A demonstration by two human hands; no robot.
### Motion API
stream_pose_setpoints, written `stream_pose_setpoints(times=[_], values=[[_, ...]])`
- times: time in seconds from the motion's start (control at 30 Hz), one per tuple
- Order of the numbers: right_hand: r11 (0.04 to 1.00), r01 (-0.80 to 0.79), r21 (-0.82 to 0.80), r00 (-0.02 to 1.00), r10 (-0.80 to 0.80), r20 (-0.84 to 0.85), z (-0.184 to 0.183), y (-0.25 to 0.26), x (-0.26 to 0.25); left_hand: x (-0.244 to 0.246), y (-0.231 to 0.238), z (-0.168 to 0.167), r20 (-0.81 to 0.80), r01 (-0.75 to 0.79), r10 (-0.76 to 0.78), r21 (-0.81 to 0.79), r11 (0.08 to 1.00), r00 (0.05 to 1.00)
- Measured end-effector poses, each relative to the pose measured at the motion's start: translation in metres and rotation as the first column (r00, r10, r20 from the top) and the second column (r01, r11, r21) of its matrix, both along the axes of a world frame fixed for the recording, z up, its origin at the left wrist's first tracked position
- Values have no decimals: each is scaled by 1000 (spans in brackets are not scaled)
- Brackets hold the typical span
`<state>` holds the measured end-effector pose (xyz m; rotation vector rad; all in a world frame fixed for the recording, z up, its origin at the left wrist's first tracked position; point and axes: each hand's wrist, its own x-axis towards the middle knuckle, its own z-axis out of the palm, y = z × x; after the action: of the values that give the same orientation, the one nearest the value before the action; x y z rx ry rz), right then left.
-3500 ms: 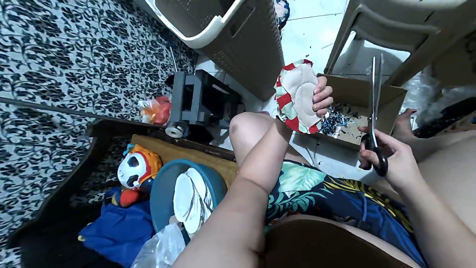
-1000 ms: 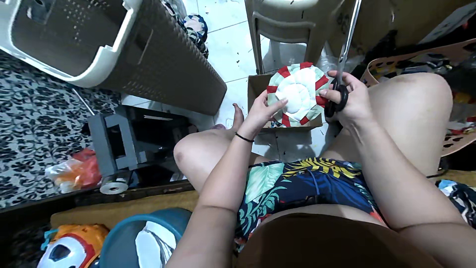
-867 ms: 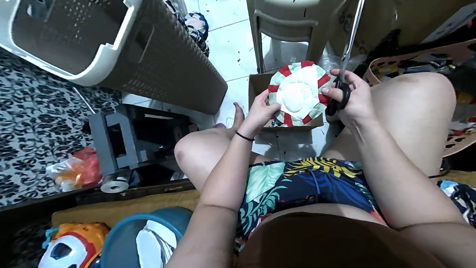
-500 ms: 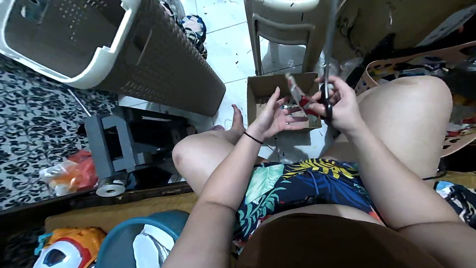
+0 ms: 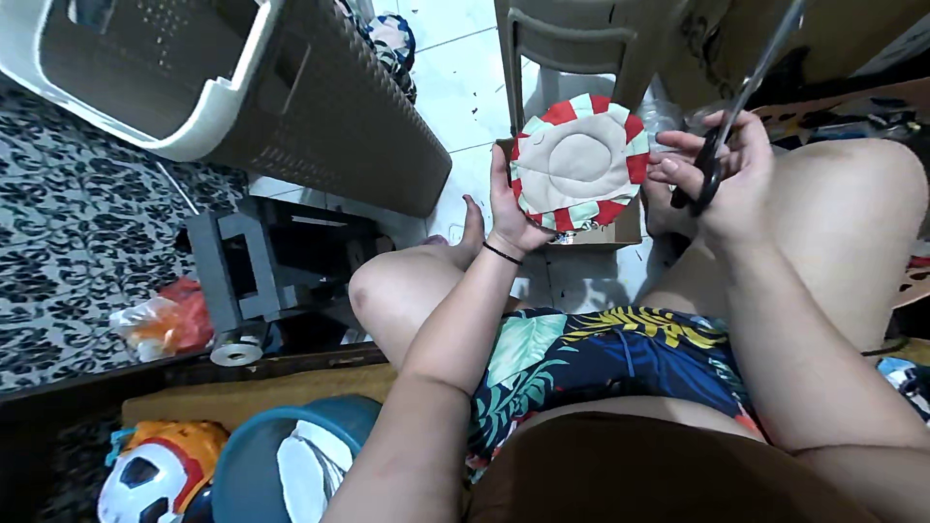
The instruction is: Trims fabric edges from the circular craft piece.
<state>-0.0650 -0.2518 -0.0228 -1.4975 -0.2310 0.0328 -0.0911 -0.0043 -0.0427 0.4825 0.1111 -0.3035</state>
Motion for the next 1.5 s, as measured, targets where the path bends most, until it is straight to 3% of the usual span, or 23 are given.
stream_pose_setpoints(times=[0.2, 0.37, 0.53, 0.73, 0.93, 1.2, 1.3, 1.37, 1.5], values=[[988, -47, -147, 980, 17, -198, 2, 15, -10, -5, 0, -4, 39, 73, -73, 4, 997, 997], [988, 33, -153, 984, -59, -169, -2, 20, -10, -11, -9, 18, -192, 108, -29, 415, 903, 981], [982, 170, -79, 977, -178, -114, -7, 17, -6, -7, -16, 12, -157, 95, -23, 467, 879, 987], [984, 161, -69, 982, -167, -92, -10, 20, -8, -9, -30, 20, -85, 9, 59, 637, 771, 995], [988, 153, -9, 980, -153, -125, -10, 19, -6, -10, -21, 21, 143, -78, -29, 687, 723, 989], [989, 150, 4, 980, -148, -132, -7, 17, -5, -14, -20, 26, 240, -120, -72, 697, 707, 968], [990, 139, -26, 982, -141, -128, -8, 17, -6, -17, -19, 29, 224, -126, -47, 698, 705, 974], [990, 114, -89, 983, -125, -132, -6, 17, -10, -22, -19, 36, 138, -92, -20, 754, 651, 990], [987, 102, -122, 984, -119, -133, -7, 17, -7, -15, -15, 20, 97, -100, 39, 767, 634, 995]])
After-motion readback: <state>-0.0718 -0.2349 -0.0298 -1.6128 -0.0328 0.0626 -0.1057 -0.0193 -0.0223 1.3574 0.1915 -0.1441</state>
